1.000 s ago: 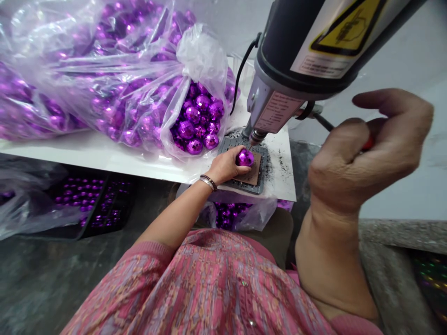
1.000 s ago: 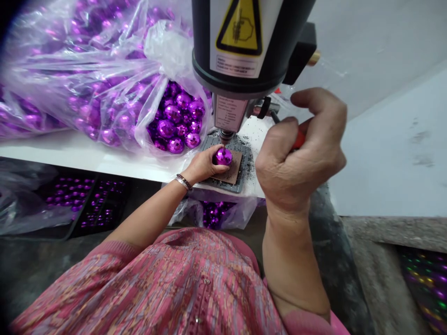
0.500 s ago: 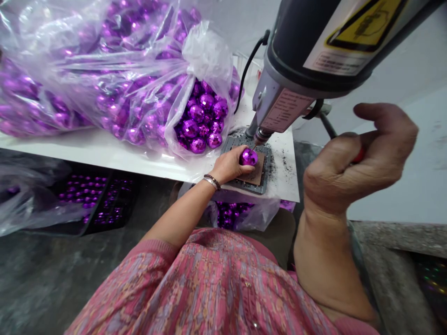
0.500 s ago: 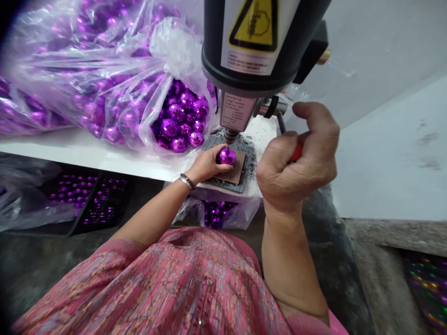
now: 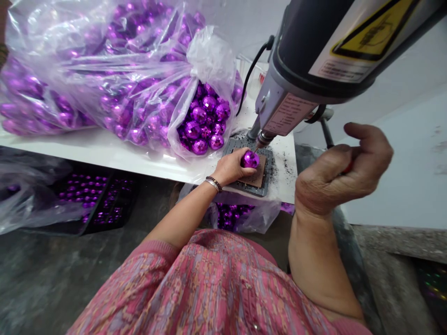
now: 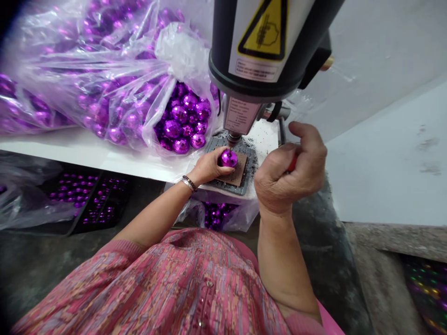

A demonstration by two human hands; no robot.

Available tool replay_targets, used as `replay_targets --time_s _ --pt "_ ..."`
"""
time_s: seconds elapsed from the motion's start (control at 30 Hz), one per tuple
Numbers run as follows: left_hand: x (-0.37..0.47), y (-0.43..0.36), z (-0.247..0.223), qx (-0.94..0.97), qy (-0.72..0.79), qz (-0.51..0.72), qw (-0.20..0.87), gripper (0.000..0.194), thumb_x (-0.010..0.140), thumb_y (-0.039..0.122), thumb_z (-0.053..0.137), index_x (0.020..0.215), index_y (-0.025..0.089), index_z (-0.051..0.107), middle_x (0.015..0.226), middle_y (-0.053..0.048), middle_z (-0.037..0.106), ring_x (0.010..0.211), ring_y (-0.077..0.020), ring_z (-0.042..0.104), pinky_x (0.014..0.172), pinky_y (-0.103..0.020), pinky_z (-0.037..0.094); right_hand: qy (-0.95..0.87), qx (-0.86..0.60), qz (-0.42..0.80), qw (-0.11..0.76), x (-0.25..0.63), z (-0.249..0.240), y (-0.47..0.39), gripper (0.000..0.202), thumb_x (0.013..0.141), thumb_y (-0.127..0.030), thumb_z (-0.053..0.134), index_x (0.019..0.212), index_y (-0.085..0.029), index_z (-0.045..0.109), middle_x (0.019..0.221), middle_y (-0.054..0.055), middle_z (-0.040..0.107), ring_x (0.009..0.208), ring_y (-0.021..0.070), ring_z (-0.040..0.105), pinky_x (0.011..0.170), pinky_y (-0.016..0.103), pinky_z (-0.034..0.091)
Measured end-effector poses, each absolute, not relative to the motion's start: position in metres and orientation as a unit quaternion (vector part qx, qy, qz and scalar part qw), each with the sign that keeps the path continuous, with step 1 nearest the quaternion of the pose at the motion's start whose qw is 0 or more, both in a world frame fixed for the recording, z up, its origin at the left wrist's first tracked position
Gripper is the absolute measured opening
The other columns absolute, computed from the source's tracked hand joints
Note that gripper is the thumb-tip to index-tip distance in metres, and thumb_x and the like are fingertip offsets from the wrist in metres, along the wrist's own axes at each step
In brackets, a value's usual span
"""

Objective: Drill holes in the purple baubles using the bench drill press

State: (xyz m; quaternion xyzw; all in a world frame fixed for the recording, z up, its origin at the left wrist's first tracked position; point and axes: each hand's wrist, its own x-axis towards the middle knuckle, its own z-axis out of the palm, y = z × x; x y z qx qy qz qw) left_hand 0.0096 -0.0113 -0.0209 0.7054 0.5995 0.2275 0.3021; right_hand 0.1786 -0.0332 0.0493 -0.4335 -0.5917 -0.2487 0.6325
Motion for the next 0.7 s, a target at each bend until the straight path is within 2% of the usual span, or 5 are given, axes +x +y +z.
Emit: replay_targets --time_s 0.23,0.37,0.5,0.6,0.7 --pt "0.01 -0.011 -0.022 0.7 0.601 0.229 0.311 0.062 0.084 0.038 0.083 0.143 0.026 0.065 0.136 -0.004 0.075 0.127 -0.0275 0.07 0.108 -0.033 0.052 -0.594 -0.414 -0.27 0.635 0.18 0.034 -0.03 0.036 0.102 -0.023 0.039 0.113 -0.014 0.071 0.101 0.003 0.071 0.088 0.0014 0.06 0.079 0.02 0.042" --pt "0.01 -0.012 -0.02 0.694 0.603 0.235 0.316 0.059 0.084 0.037 0.082 0.14 0.026 0.067 0.136 -0.004 0.075 0.128 -0.0284 0.069 0.108 -0.034 0.052 -0.6 -0.442 -0.228 0.627 0.181 0.08 -0.033 0.037 0.103 -0.026 0.04 0.11 -0.011 0.073 0.1 0.002 0.07 0.08 -0.0041 0.055 0.08 0.015 0.042" --pt "0.006 -0.021 -0.015 0.689 0.585 0.263 0.338 0.063 0.082 0.026 0.084 0.141 0.02 0.064 0.137 -0.007 0.074 0.127 -0.0265 0.069 0.11 -0.034 0.051 -0.601 -0.537 -0.107 0.582 0.185 0.132 -0.021 0.044 0.1 -0.019 0.033 0.108 -0.008 0.075 0.104 0.005 0.071 0.096 0.0007 0.063 0.092 0.019 0.045" --pt "-0.003 -0.037 -0.013 0.685 0.562 0.296 0.358 0.068 0.079 0.021 0.084 0.143 0.017 0.061 0.141 -0.009 0.072 0.129 -0.0261 0.068 0.114 -0.037 0.05 -0.611 -0.533 -0.084 0.579 0.19 0.141 -0.005 0.044 0.101 -0.018 0.032 0.108 -0.006 0.074 0.098 0.007 0.07 0.088 0.0015 0.061 0.088 0.02 0.042" --pt "-0.014 -0.062 -0.013 0.692 0.531 0.311 0.377 0.072 0.077 0.019 0.085 0.144 0.019 0.06 0.145 -0.011 0.07 0.134 -0.0268 0.066 0.118 -0.04 0.049 -0.624 -0.497 -0.082 0.597 0.194 0.136 0.003 0.049 0.103 -0.019 0.026 0.108 -0.006 0.074 0.099 0.007 0.068 0.093 0.0012 0.061 0.091 0.02 0.043"
